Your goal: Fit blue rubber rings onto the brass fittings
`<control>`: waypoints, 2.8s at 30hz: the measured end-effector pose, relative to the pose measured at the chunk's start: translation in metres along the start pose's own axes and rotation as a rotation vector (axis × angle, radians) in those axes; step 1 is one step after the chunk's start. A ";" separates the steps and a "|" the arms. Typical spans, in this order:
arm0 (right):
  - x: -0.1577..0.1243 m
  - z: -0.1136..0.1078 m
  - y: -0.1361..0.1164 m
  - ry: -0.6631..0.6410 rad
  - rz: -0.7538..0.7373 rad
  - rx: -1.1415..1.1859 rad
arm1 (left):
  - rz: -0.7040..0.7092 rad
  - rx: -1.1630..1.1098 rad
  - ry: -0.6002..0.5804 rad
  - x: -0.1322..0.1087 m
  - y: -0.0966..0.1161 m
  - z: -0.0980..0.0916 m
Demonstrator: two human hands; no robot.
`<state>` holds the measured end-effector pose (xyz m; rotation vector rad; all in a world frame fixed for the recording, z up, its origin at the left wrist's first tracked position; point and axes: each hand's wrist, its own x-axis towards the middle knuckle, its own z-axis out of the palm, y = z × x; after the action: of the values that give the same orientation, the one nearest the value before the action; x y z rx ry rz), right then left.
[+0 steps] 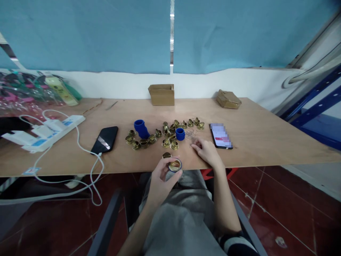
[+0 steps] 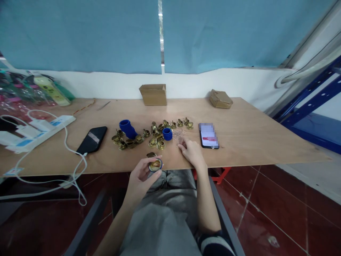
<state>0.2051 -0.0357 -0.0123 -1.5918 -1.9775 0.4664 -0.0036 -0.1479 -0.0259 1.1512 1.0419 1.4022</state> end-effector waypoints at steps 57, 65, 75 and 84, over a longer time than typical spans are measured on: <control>-0.091 0.040 -0.052 -0.237 -0.016 1.401 | 0.099 0.243 -0.325 -0.011 0.002 -0.015; -0.092 0.040 -0.053 -0.248 0.021 1.464 | 0.257 0.331 -0.179 -0.015 0.008 -0.009; -0.092 0.043 -0.051 -0.298 0.060 1.499 | 0.412 0.380 -0.199 -0.013 0.013 -0.009; -0.090 0.042 -0.048 -0.327 0.056 1.440 | 0.392 0.424 -0.230 -0.011 0.011 -0.010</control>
<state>0.1555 -0.1311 -0.0353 -0.6084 -1.1138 1.7248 -0.0152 -0.1601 -0.0187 1.8620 1.0086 1.3312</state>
